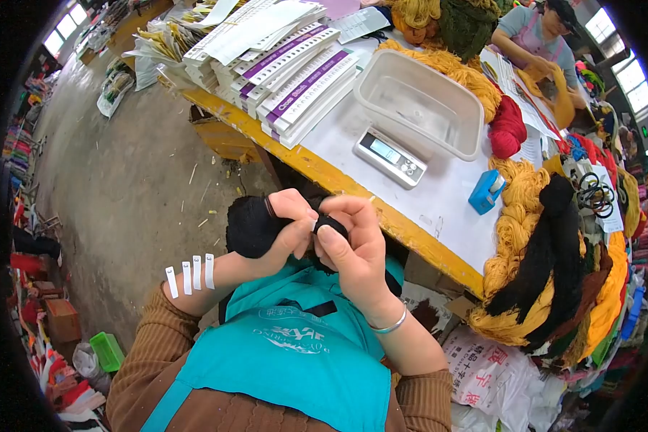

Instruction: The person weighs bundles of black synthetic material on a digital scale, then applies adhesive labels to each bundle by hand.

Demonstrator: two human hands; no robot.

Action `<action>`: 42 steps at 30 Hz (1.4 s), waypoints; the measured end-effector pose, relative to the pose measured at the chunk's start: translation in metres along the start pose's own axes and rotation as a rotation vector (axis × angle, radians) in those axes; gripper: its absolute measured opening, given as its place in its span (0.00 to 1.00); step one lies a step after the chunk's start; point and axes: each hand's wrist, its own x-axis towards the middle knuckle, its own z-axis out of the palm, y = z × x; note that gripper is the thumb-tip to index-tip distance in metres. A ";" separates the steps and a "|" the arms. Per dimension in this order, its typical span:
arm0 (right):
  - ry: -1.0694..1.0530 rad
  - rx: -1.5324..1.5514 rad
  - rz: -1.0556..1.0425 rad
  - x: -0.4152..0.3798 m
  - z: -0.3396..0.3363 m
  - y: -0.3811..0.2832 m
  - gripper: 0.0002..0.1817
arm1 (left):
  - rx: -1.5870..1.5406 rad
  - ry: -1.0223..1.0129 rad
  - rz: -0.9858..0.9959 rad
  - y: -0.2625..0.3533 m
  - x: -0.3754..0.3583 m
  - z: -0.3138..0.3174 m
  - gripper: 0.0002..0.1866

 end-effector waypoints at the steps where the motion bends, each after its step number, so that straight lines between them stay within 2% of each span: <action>1: -0.024 -0.065 0.033 -0.001 -0.004 0.001 0.13 | -0.151 0.043 -0.091 -0.001 -0.002 0.001 0.01; 2: -0.024 -0.065 0.033 -0.002 -0.004 0.003 0.13 | -0.303 0.085 -0.182 -0.001 -0.003 0.002 0.01; 3: -0.028 -0.190 -0.062 -0.003 -0.004 0.005 0.12 | -0.303 0.085 -0.182 0.001 -0.003 0.002 0.01; 5: -0.016 -0.431 -0.229 -0.003 -0.008 0.008 0.10 | -0.485 0.093 -0.417 0.012 0.001 0.001 0.02; 6: -0.017 -0.431 -0.229 -0.001 -0.012 0.010 0.10 | -0.485 0.093 -0.416 0.015 0.003 0.000 0.02; 8: -0.113 -0.609 -0.397 0.005 -0.021 0.011 0.09 | -0.566 0.048 -0.650 0.018 0.008 -0.005 0.04; 12: -0.187 -0.725 -0.449 0.011 -0.032 0.007 0.09 | -0.532 -0.050 -0.826 0.017 0.014 -0.012 0.06; 13: -0.213 -0.757 -0.433 0.011 -0.037 0.007 0.09 | -0.528 -0.067 -0.827 0.016 0.016 -0.015 0.06; 16: -0.257 -0.864 -0.345 0.005 -0.054 0.001 0.09 | -0.334 -0.293 -0.878 0.007 0.017 -0.018 0.09; 17: -0.270 -0.961 -0.283 0.003 -0.058 -0.005 0.11 | -0.325 -0.301 -0.898 0.004 0.016 -0.016 0.09; 20: 0.015 -0.899 -0.041 -0.003 -0.077 -0.008 0.12 | -0.349 -0.306 -0.915 -0.005 0.010 -0.007 0.08; 21: 0.140 -0.938 0.061 -0.005 -0.095 -0.018 0.10 | -0.414 -0.200 -0.921 -0.009 0.006 -0.005 0.08; 22: 0.529 -0.639 0.023 -0.004 -0.174 -0.015 0.08 | -0.479 -0.102 -0.921 -0.013 0.006 -0.001 0.08; 24: 0.901 -0.659 -0.122 -0.005 -0.233 -0.041 0.06 | -0.491 -0.110 -0.922 -0.013 0.005 0.000 0.08; 25: 1.053 -0.704 -0.103 -0.006 -0.275 -0.048 0.06 | -0.500 -0.100 -0.918 -0.013 0.005 0.000 0.08; 27: 1.160 -0.717 -0.033 -0.005 -0.315 -0.062 0.08 | -0.511 -0.096 -0.910 -0.013 0.005 0.003 0.07; 28: 1.106 -0.732 0.116 -0.002 -0.320 -0.072 0.12 | -0.520 -0.078 -0.929 -0.013 0.005 0.004 0.07; 29: 1.109 -0.733 0.110 0.002 -0.323 -0.073 0.12 | -0.529 -0.059 -0.949 -0.013 0.005 0.005 0.08; 32: 1.003 -0.658 0.306 0.017 -0.332 -0.071 0.11 | -0.526 -0.044 -0.950 -0.011 0.006 0.003 0.07; 39: 1.085 -0.392 0.352 0.028 -0.329 -0.076 0.09 | -0.549 -0.028 -0.926 -0.015 0.001 -0.004 0.07; 42: 1.119 -0.310 0.264 0.030 -0.326 -0.075 0.07 | -0.558 -0.015 -0.924 -0.016 0.000 -0.004 0.07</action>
